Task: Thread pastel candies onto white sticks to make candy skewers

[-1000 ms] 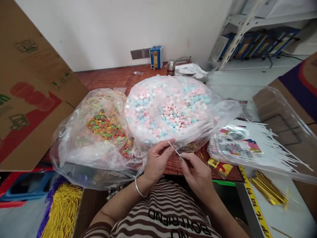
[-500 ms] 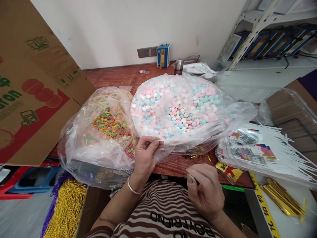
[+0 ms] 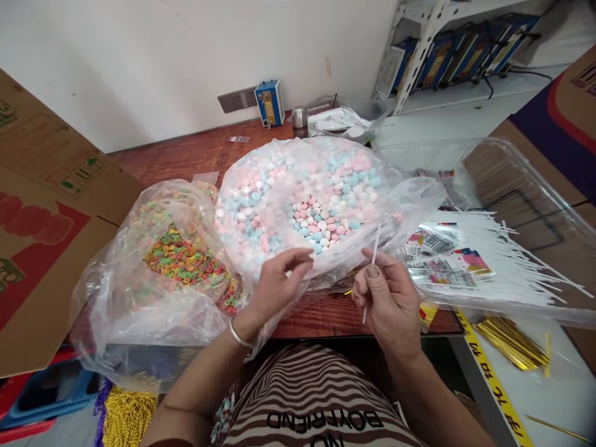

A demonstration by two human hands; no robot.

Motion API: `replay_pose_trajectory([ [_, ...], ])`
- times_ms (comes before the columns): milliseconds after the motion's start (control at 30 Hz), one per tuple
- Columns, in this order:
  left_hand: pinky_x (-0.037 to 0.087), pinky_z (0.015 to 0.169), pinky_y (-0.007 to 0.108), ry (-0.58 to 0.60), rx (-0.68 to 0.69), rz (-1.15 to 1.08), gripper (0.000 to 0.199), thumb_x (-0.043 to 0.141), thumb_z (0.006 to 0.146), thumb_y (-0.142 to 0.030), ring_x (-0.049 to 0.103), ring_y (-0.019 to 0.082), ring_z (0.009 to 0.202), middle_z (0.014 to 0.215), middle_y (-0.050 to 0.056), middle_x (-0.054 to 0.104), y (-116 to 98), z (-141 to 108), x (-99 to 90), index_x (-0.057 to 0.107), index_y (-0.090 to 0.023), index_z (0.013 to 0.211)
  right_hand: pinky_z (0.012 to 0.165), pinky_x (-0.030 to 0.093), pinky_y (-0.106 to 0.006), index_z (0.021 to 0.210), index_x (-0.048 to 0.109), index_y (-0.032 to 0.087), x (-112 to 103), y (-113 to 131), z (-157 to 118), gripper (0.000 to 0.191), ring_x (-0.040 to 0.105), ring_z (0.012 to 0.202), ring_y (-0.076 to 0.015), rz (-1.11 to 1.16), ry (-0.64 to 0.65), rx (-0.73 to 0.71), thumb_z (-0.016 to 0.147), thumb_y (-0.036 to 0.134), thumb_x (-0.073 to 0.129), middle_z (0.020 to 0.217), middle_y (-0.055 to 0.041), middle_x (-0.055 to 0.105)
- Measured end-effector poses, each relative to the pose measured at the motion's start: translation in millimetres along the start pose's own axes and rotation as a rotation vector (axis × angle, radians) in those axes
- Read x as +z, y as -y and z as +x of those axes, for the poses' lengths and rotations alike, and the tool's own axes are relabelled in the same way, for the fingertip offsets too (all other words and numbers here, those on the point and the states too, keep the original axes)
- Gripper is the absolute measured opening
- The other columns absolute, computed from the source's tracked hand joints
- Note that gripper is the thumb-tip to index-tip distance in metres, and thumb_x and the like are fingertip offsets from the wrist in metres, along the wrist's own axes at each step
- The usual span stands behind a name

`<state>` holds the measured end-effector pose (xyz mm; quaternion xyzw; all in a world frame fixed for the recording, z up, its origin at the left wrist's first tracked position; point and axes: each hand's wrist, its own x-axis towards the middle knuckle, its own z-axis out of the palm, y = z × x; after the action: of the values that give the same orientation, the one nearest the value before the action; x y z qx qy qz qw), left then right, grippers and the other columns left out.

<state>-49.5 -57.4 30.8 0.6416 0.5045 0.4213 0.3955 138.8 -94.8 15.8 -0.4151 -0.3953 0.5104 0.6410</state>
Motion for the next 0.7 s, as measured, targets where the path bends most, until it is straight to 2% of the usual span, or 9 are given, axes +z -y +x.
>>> replay_pose_trajectory([
  [67,0.054,0.083,0.032,-0.062,0.116,0.266,0.016,0.064,0.090,-0.021,0.071,0.019,0.090,0.099,0.007,0.078,6.1,41.6,-9.1,0.075,-0.019,0.102,0.048,0.040,-0.021,0.117,0.064,0.026,-9.2,-2.9,3.3,0.021,0.050,0.056,-0.0078,-0.085,0.016,0.025,0.099,0.035,0.059,0.081,0.0024,0.058],
  [133,0.053,0.085,0.033,-0.088,0.201,0.481,0.019,0.058,0.092,-0.015,0.070,0.020,0.093,0.100,0.007,0.077,16.9,81.9,-12.3,0.075,-0.019,0.100,0.050,0.041,-0.022,0.112,0.066,0.024,-16.3,-8.7,3.1,0.019,0.050,0.057,-0.0076,-0.160,0.049,0.045,0.099,0.035,0.059,0.084,0.0011,0.059],
  [233,0.051,0.078,0.032,-0.004,0.278,0.750,0.026,0.051,0.093,-0.010,0.068,0.021,0.091,0.100,0.008,0.073,35.5,127.0,-7.8,0.074,-0.018,0.099,0.052,0.042,-0.023,0.112,0.066,0.023,-24.7,-18.4,-1.4,0.020,0.050,0.059,-0.0090,-0.226,0.096,0.064,0.100,0.036,0.057,0.079,0.0015,0.058],
  [367,0.046,0.069,0.031,0.267,0.448,1.063,0.032,0.045,0.091,-0.003,0.063,0.023,0.093,0.099,0.010,0.068,53.9,153.0,2.9,0.073,-0.018,0.098,0.055,0.042,-0.023,0.115,0.066,0.024,-34.0,-30.0,-6.0,0.021,0.053,0.064,-0.0108,-0.260,0.142,0.089,0.101,0.036,0.055,0.079,0.0004,0.059],
  [467,0.044,0.070,0.034,0.373,0.521,1.217,0.025,0.047,0.091,-0.003,0.061,0.024,0.089,0.097,0.012,0.066,63.2,157.0,8.0,0.068,-0.016,0.089,0.055,0.041,-0.023,0.115,0.066,0.023,-37.5,-35.8,-6.5,0.022,0.053,0.064,-0.0110,-0.253,0.162,0.101,0.102,0.036,0.053,0.079,0.0002,0.059],
  [533,0.044,0.071,0.034,0.371,0.508,1.220,0.020,0.050,0.090,-0.004,0.060,0.024,0.088,0.098,0.013,0.065,67.0,156.2,9.0,0.064,-0.016,0.084,0.054,0.041,-0.023,0.113,0.066,0.023,-38.2,-37.8,-6.2,0.022,0.053,0.064,-0.0110,-0.255,0.172,0.098,0.102,0.037,0.053,0.078,0.0003,0.059],
  [600,0.046,0.074,0.035,0.299,0.459,1.108,0.016,0.051,0.090,-0.005,0.061,0.024,0.091,0.103,0.013,0.065,67.0,153.8,8.4,0.060,-0.017,0.084,0.054,0.041,-0.023,0.113,0.065,0.022,-38.7,-38.8,-5.7,0.022,0.052,0.063,-0.0108,-0.260,0.181,0.101,0.102,0.037,0.053,0.077,0.0004,0.059],
  [700,0.048,0.075,0.033,0.148,0.260,0.684,0.006,0.058,0.089,-0.013,0.063,0.020,0.087,0.097,0.009,0.065,58.7,149.5,8.0,0.055,-0.019,0.087,0.053,0.040,-0.023,0.113,0.065,0.022,-40.3,-39.6,-4.9,0.023,0.051,0.061,-0.0102,-0.259,0.178,0.112,0.102,0.037,0.053,0.078,0.0005,0.059],
])
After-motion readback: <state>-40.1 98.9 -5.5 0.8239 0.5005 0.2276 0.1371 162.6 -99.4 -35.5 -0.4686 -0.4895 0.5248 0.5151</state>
